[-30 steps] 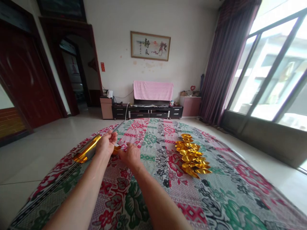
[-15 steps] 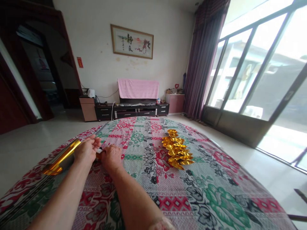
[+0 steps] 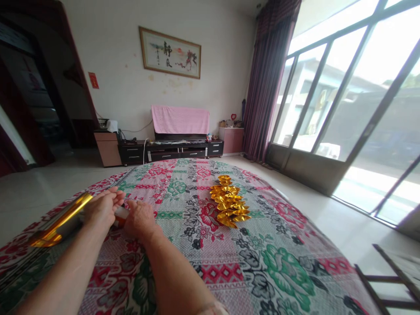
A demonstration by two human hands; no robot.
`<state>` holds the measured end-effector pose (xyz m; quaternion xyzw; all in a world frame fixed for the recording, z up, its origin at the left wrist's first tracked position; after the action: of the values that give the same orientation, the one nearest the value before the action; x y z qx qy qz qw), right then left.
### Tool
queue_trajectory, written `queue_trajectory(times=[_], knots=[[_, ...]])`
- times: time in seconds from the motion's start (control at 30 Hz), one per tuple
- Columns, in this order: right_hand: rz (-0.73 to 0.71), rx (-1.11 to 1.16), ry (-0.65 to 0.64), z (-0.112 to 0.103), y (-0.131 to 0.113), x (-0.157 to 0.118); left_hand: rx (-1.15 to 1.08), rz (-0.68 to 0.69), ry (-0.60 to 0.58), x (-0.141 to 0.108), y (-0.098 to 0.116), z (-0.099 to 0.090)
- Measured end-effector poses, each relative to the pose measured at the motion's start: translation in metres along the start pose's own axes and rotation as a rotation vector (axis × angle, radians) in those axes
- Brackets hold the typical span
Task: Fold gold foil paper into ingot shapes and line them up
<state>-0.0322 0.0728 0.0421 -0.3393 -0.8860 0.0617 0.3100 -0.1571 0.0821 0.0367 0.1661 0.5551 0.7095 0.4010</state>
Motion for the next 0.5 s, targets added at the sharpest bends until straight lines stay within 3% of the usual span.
queue_trajectory(times=[0.17,0.33,0.4,0.5], knots=[[0.039,0.122,0.032,-0.010,0.009,-0.014,0.010,-0.033,-0.007,-0.004,-0.003,0.003],[0.022,0.178,0.062,-0.038,0.025,-0.040,0.044,0.035,-0.017,-0.003,-0.002,0.007],[0.019,0.238,0.120,-0.054,0.035,-0.051,0.101,0.103,-0.012,-0.005,0.000,0.012],[0.143,0.323,0.254,-0.077,0.064,-0.074,0.246,0.203,-0.057,-0.014,-0.001,0.029]])
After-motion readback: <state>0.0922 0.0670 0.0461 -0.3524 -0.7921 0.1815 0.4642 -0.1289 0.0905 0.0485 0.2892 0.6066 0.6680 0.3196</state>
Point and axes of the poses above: each hand's wrist, its own x-axis towards the middle knuckle, its own z-axis out of the palm, y = z × x, the point moved 10 cm from there along x, towards the middle knuckle, and after that the axes turned 13 degrees about -z, right-handed, at the moved point
